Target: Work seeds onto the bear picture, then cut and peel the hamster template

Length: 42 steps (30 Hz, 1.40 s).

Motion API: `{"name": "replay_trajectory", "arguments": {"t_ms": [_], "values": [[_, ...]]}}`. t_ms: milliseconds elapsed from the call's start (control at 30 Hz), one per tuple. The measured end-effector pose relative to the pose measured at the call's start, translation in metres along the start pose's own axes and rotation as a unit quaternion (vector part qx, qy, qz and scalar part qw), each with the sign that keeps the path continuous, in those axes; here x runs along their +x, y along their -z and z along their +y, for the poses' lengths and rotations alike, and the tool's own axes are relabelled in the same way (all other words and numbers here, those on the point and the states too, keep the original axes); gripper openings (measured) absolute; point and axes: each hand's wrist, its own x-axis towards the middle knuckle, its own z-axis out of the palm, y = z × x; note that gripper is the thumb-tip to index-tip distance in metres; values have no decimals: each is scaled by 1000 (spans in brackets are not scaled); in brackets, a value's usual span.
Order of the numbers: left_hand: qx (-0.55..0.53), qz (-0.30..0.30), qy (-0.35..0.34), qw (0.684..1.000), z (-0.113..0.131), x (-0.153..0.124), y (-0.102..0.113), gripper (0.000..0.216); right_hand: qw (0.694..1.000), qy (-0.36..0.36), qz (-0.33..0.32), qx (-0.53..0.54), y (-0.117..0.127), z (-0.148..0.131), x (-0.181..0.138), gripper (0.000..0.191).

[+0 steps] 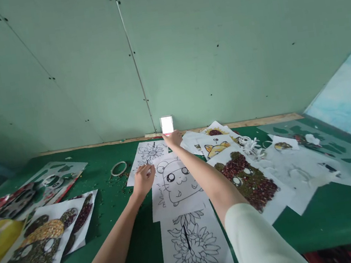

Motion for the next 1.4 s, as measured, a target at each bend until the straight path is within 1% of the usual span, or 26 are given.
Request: {"name": "replay_trajectory", "arguments": {"t_ms": [33, 100, 167, 233, 333, 400, 467, 533, 667, 800, 900, 967, 1000, 1033, 1067, 1100, 1167, 1267, 1333, 1400], "values": [[0, 4, 1, 1000, -1, 0, 0, 39, 1000, -13, -1, -4, -6, -6, 6, 70], [3, 14, -3, 1000, -2, 0, 0, 39, 999, -14, 2, -30, -14, -16, 14, 75], [7, 28, -14, 999, -3, 0, 0, 39, 998, -2, 12, -64, -18, -23, 21, 77], [12, 43, -26, 999, -3, -1, 0, 39, 996, -6, 30, -87, -21, -29, 25, 77], [20, 54, -38, 998, -2, -1, -2, 39, 992, -43, 65, -98, -26, -36, 28, 77], [23, 53, -42, 997, -1, -2, -3, 40, 990, -67, 77, -99, -30, -39, 27, 78], [22, 52, -44, 997, 0, -3, -3, 40, 989, -75, 81, -101, -33, -42, 25, 79], [18, 53, -44, 997, 1, -3, -2, 40, 989, -66, 84, -102, -35, -42, 23, 80], [8, 64, -48, 997, 2, -3, -2, 38, 991, -41, 82, -92, -35, -41, 22, 76], [5, 67, -48, 997, 1, -3, -3, 39, 994, -52, 63, -78, -27, -42, 23, 74], [-2, 62, -38, 997, 1, -3, -3, 39, 994, -53, 54, -72, -18, -43, 17, 76], [-11, 54, -26, 998, 2, -3, -3, 39, 997, -23, 46, -61, -10, -38, 4, 72], [-17, 48, -20, 998, 3, -4, -2, 39, 998, 3, 39, -52, -5, -34, -5, 65], [-26, 41, -18, 999, 4, -4, -2, 39, 998, 34, 26, -38, 2, -27, -16, 55], [-36, 33, -19, 999, 5, -4, -2, 39, 998, 67, 6, -21, 10, -18, -29, 44], [-46, 25, -24, 998, 6, -4, -2, 38, 995, 94, -19, 0, 19, -8, -42, 38], [-61, 14, -43, 997, 10, -4, -3, 34, 981, 162, -92, 58, 41, 16, -72, 45], [-63, 0, -88, 994, 16, -6, -5, 29, 940, 271, -145, 145, 77, 52, -114, 48], [-56, -7, -122, 991, 19, -8, -8, 26, 918, 337, -154, 143, 97, 72, -134, 44], [-48, -12, -149, 988, 22, -9, -10, 25, 909, 384, -125, 103, 111, 88, -145, 39]]}}
